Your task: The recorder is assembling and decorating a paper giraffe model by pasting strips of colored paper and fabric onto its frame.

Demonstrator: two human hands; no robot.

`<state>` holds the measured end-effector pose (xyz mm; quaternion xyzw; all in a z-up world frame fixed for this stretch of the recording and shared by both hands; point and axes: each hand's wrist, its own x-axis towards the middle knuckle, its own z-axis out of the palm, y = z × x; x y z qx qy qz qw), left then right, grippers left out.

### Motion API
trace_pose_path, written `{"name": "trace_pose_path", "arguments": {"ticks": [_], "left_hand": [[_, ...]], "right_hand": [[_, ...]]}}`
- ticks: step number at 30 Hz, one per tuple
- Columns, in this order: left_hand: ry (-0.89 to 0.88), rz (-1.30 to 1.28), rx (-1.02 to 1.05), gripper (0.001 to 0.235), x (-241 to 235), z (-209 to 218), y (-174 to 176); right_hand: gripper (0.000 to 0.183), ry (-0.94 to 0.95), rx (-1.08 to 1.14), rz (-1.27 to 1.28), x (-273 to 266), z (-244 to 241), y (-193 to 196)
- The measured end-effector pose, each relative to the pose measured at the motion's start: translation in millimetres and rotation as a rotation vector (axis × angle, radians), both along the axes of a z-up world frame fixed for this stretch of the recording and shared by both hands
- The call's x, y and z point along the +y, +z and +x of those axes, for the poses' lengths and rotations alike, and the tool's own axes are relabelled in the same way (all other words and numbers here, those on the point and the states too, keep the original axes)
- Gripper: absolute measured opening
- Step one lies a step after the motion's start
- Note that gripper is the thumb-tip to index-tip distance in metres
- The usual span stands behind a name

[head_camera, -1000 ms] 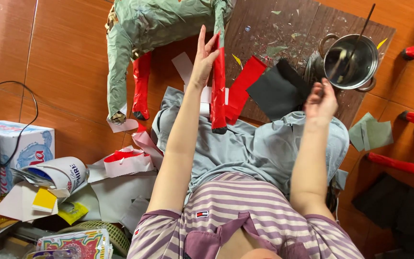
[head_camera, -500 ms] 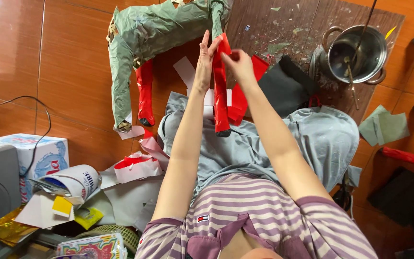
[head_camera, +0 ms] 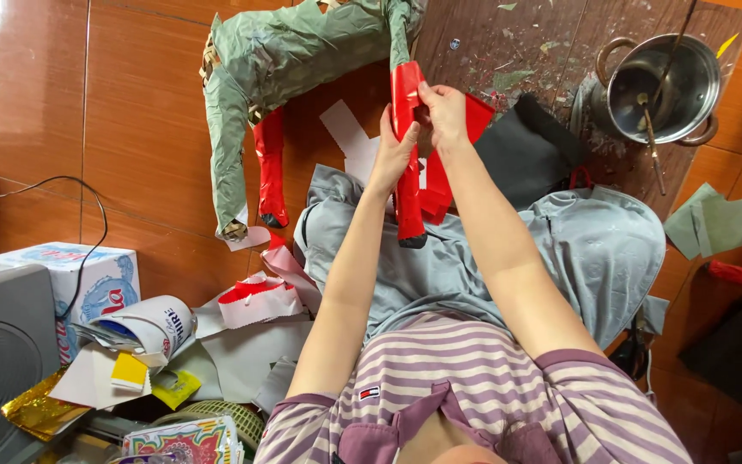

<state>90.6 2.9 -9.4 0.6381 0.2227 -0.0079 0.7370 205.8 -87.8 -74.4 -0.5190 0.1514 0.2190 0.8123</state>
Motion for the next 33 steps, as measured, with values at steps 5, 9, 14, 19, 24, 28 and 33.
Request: {"name": "trace_pose_path", "arguments": {"ticks": [5,9,14,19,24,28,33], "left_hand": [[0.023,-0.097,-0.05,0.085,-1,2,-4],[0.002,-0.093,0.005,0.085,0,0,17],[-0.064,-0.142,0.168,0.085,16,-6,3],[0.097,0.314,0.022,0.067,62,-13,-118],[-0.092,0.907,0.482,0.08,71,-42,-141],[-0.335,1.166,0.556,0.1,67,-65,-168],[-0.348,1.2,0.548,0.101,68,-63,-170]], "right_hand": [[0.024,0.032,0.067,0.075,15,0,-43],[0.022,0.052,0.03,0.017,27,-12,-36],[0.015,0.175,0.095,0.094,19,-15,-32],[0.015,0.194,0.149,0.335,17,-15,-66],[0.04,-0.026,0.084,0.296,29,-11,40],[0.05,0.305,0.029,0.065,36,-9,105],[0.044,0.303,-0.001,-0.023,45,-1,44]]}}
